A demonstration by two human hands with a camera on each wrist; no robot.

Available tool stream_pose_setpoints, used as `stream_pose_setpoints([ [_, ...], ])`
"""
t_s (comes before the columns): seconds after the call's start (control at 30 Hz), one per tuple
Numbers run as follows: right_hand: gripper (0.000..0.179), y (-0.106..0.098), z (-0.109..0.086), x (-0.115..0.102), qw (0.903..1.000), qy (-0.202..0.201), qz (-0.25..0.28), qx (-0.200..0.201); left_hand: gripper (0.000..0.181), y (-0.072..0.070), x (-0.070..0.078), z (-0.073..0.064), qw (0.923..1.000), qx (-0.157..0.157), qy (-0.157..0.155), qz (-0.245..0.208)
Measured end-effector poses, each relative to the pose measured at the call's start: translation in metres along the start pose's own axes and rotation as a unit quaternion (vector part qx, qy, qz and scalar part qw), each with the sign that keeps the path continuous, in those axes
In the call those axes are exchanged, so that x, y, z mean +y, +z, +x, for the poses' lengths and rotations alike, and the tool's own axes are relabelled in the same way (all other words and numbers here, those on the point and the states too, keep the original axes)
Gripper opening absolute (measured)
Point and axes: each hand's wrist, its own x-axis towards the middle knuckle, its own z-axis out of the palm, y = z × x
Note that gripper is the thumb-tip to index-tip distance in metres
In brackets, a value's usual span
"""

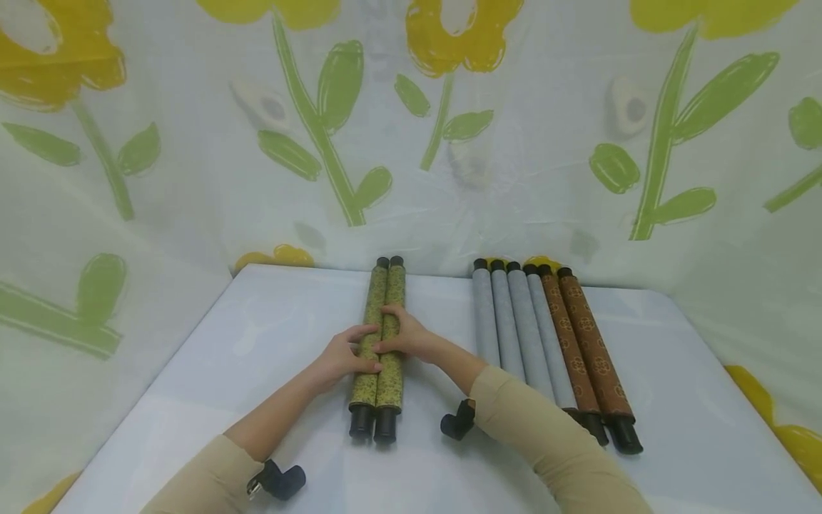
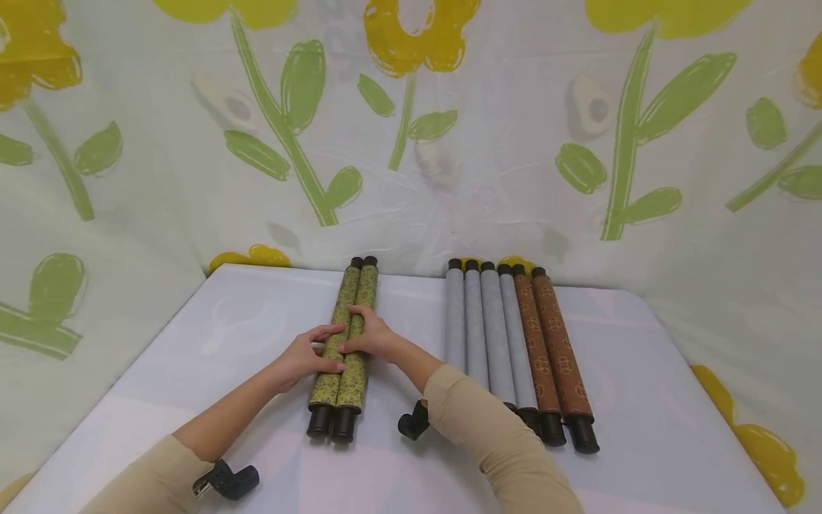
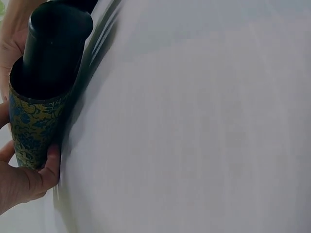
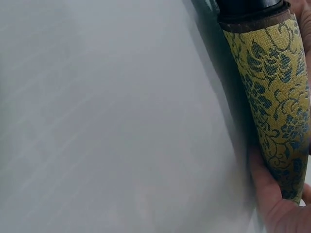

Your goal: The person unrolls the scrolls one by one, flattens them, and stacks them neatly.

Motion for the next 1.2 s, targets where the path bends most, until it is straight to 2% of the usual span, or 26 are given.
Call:
stream_pose_setpoints([
  [0.23,0.085,0.012,0.012,-0.009,0.9999,-0.01,0.004,0.009,0.078,-0.017,-0.002,-0.001,1.0,0.001,0.001,-0.001],
  [0.37,0.088,0.019,0.016,-0.015,0.9997,-0.022,0.012,0.001,0.079,-0.027,-0.004,-0.002,0.9999,0.001,-0.011,0.002],
  [0.6,0.099,0.033,0.021,-0.025,0.9996,-0.025,-0.011,-0.003,0.08,-0.042,-0.007,-0.005,0.9998,-0.001,-0.014,0.011],
  [0.73,0.1,0.04,0.025,-0.029,0.9995,-0.02,-0.023,0.0,0.079,-0.051,-0.01,-0.005,0.9996,0.001,-0.024,0.012],
  [0.97,0.097,0.047,0.028,-0.029,0.9994,-0.006,-0.032,0.013,0.082,-0.06,-0.013,-0.003,0.999,-0.026,-0.024,0.027],
  [1.2,0.094,0.048,0.025,-0.031,0.9996,0.009,-0.025,0.012,0.083,-0.064,-0.015,0.002,0.9979,-0.031,-0.036,0.043],
])
